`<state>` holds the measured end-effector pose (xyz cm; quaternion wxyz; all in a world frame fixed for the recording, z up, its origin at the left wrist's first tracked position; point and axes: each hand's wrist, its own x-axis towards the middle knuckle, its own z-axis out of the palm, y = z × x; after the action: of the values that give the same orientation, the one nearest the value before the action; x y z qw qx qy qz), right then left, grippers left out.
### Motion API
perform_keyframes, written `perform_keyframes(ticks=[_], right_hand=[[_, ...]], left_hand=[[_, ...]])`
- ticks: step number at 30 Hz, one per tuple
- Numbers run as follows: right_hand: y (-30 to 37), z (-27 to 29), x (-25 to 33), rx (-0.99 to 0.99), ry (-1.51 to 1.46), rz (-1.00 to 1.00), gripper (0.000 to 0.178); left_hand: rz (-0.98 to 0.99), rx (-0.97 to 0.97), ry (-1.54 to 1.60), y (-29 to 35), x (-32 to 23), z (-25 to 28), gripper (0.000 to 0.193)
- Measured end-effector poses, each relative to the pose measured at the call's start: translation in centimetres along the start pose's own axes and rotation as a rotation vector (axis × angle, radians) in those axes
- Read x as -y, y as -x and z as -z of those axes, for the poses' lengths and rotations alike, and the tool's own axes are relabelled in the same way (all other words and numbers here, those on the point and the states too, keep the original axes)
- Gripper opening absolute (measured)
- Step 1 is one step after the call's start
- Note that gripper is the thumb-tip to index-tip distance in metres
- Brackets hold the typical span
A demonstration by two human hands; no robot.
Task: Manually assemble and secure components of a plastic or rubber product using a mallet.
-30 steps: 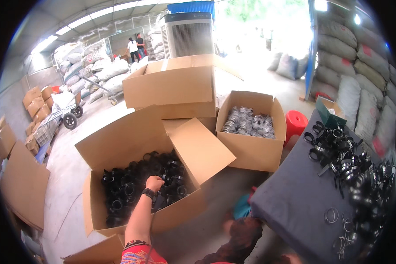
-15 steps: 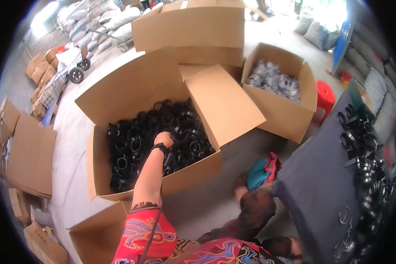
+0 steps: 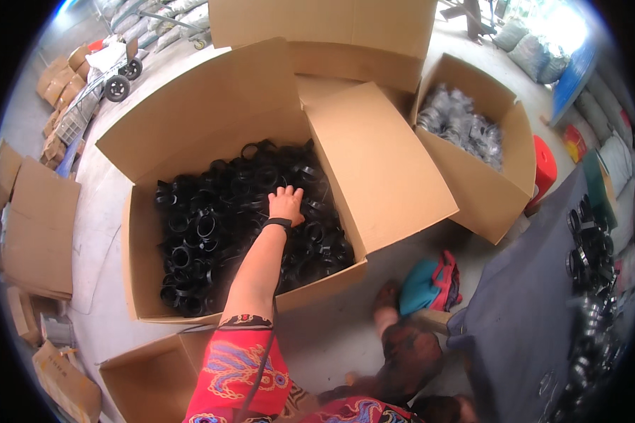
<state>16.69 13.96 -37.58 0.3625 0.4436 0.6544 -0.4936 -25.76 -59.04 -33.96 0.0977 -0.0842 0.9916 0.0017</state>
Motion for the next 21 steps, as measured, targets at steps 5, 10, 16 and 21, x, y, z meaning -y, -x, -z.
perform_keyframes(ticks=[5,10,16,21], right_hand=[[-1.3,0.0,0.9,-0.012,0.007,-0.025,0.046],[-2.1,-0.7,1.1,-0.031,-0.001,-0.046,0.045],[-3.4,-1.6,1.9,-0.015,0.015,-0.056,0.044],[-4.6,-3.0,4.5,0.003,0.033,-0.009,0.043]], left_hand=[[0.03,0.234,-0.198,-3.3,-2.2,-2.8,0.1],[0.109,0.336,-0.282,-4.8,-3.2,-3.1,0.105],[0.191,0.182,-0.266,-6.2,-3.3,-4.7,0.043],[0.112,0.187,-0.22,-6.2,-1.8,-4.8,0.044]])
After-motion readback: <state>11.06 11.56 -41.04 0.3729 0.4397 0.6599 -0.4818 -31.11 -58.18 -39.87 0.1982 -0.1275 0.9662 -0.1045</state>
